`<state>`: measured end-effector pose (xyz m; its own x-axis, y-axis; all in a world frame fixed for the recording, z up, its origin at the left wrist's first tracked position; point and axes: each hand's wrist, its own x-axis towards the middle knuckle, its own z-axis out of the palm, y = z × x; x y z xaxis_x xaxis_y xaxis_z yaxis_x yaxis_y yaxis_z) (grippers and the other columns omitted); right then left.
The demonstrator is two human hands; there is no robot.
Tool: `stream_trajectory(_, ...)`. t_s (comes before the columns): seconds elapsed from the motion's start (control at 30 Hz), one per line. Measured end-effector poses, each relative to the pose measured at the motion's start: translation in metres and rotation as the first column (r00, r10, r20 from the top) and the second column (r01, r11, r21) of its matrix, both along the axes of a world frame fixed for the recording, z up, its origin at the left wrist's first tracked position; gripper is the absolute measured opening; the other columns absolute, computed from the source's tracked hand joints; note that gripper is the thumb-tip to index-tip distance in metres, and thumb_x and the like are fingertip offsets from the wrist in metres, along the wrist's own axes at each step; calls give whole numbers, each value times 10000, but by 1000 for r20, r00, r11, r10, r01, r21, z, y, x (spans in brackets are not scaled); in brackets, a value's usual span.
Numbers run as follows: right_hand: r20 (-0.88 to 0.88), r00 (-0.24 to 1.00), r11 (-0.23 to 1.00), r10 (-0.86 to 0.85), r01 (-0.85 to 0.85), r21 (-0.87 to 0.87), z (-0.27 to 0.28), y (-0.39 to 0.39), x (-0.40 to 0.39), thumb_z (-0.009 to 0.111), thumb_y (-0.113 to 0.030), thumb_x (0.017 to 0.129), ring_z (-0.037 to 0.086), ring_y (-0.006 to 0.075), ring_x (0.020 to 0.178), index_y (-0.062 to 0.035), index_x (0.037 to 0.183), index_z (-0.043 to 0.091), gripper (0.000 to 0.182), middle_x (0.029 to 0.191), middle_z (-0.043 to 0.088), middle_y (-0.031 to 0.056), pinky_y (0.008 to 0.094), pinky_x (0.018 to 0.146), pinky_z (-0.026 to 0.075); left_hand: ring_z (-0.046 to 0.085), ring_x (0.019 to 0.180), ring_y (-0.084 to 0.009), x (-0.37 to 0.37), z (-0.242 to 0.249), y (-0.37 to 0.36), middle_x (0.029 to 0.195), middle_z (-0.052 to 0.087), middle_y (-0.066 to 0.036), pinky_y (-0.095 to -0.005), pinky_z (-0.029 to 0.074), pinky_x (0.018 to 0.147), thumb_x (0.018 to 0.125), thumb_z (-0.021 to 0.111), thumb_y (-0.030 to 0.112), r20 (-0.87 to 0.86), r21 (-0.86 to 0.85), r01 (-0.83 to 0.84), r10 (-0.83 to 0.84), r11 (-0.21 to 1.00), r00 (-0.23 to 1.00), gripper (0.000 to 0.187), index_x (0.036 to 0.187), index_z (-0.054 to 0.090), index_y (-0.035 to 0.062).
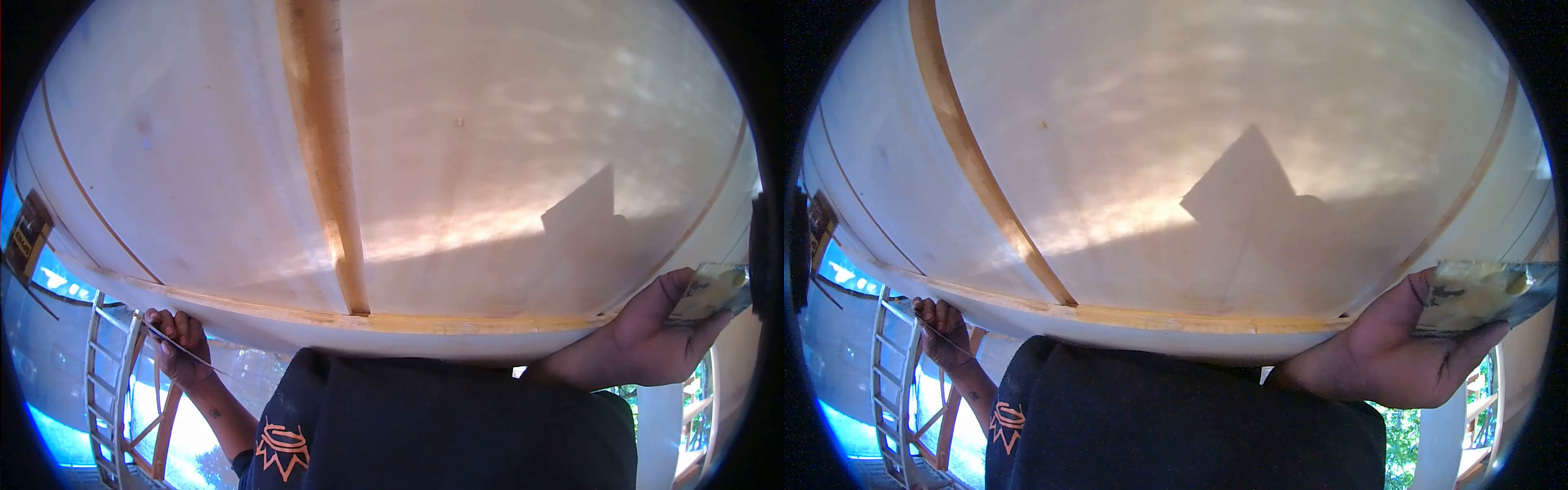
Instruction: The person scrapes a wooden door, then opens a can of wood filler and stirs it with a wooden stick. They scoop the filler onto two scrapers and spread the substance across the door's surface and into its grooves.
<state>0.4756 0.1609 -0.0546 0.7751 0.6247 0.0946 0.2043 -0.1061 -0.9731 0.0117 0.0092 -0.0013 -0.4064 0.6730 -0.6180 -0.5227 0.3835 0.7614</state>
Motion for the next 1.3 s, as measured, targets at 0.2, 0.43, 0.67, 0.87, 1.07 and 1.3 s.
stream_trajectory(0.2, -143, 989, 996, -22, 34, 82, -1, -2, 8, 475, -219, 961, 565, 314, 1070, 99, 1267, 433, 444, 1250, 494, 230, 414, 808, 554, 459, 635, -90, 1, -1, 1, 797, 520, 3, -191, 370, 526, 732, 757, 57, 3, 2, 9, -9, 1000, 1000, 454, 1106, 499, 56)
stream_trajectory(0.43, 51, 993, 990, -108, 112, -80, -1, 11, -16, 459, -221, 967, 545, 314, 1113, 83, 1305, 407, 457, 1299, 476, 227, 455, 928, 485, 446, 604, -88, 0, -2, 0, 790, 504, 2, -192, 369, 512, 733, 762, 82, -35, -8, 21, -21, 1000, 999, 456, 1091, 481, 55)
stream_trajectory(0.67, -522, 805, 933, 281, -101, 345, 7, -21, -25, 399, -153, 993, 504, 285, 1176, 58, 1292, 446, 370, 1314, 479, 195, 442, 1023, 390, 395, 682, -123, -19, 2, -29, 893, 499, -21, -202, 317, 500, 743, 710, 116, -145, 31, -82, 86, 996, 986, 519, 1184, 451, 27)
stream_trajectory(0.87, -678, 560, 831, 477, -538, 141, 46, -10, -56, 537, -119, 932, 547, 94, 881, 5, 1134, 495, 241, 1001, 598, 47, 259, 785, 455, 497, 796, -174, -47, 4, -36, 1116, 553, -80, -258, 425, 615, 785, 653, 152, -153, -27, -11, 6, 1000, 988, 516, 1241, 447, 20)
stream_trajectory(1.07, -794, 368, 739, 484, -658, 146, 29, -14, -74, 552, -178, 927, 500, 120, 632, 10, 980, 471, 211, 716, 551, 66, 299, 590, 419, 501, 807, -178, -35, -9, -25, 1123, 552, -83, -264, 430, 625, 787, 650, 154, -234, -166, -68, 28, 984, 972, 516, 1243, 446, 20)
stream_trajectory(1.3, -619, 408, 673, 671, -686, 277, 20, -19, -87, 549, -95, 909, 585, 281, 591, 13, 1051, 491, 188, 709, 580, 137, 332, 543, 432, 507, 820, -183, -29, -27, -10, 1130, 552, -87, -271, 436, 636, 790, 646, 157, -250, -282, -72, -1, 957, 968, 516, 1246, 446, 21)
